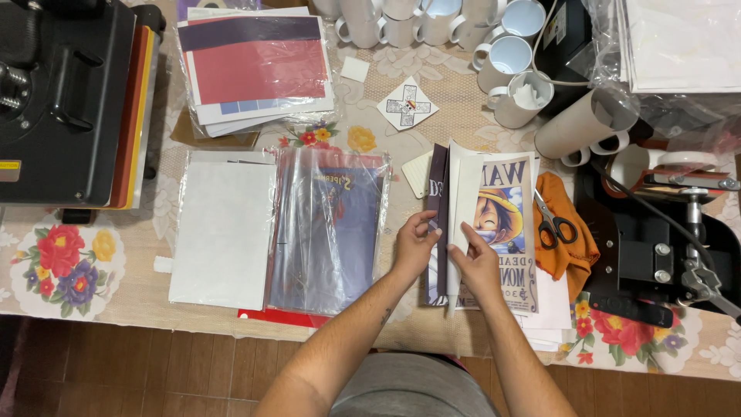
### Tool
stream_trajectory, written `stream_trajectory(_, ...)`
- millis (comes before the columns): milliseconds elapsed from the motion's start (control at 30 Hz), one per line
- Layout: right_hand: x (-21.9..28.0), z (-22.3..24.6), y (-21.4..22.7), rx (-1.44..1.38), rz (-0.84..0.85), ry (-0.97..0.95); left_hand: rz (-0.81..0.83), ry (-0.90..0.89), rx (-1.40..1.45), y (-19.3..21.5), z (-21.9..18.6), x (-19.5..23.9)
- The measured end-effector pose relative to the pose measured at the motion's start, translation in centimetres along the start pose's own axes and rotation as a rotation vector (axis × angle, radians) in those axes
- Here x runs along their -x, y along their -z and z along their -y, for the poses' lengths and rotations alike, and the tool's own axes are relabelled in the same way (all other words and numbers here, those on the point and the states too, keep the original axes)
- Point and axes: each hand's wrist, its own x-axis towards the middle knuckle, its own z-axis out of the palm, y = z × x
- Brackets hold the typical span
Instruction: Organizing and inserting printed artwork into protective plastic sleeves at a printing station.
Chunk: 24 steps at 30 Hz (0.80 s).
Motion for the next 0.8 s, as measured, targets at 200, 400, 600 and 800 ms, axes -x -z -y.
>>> stream_trajectory(200, 2.3, 4.2, 1.5, -0.007, -0.133, 0.023, -0.019, -0.013, -0.198, -0.3, -4.7, 2.4)
stream_trajectory(400, 3.1, 5.6, 2.2, 0.019, -0.136, 0.015, -0.074, 0.016, -0.362, -1.1, -4.7, 1.8)
stream_trajectory(600, 3.0, 5.9, 0.1, 0.397, -0.08, 0.285, -0.039, -0.014, -0.228, -0.6, -3.1, 0.3)
stream_trajectory(800, 2.6, 6.7, -0.2, 0.462, -0.061, 0.171, -0.005, 0.021, -0.049, -2.3, -5.0, 1.3)
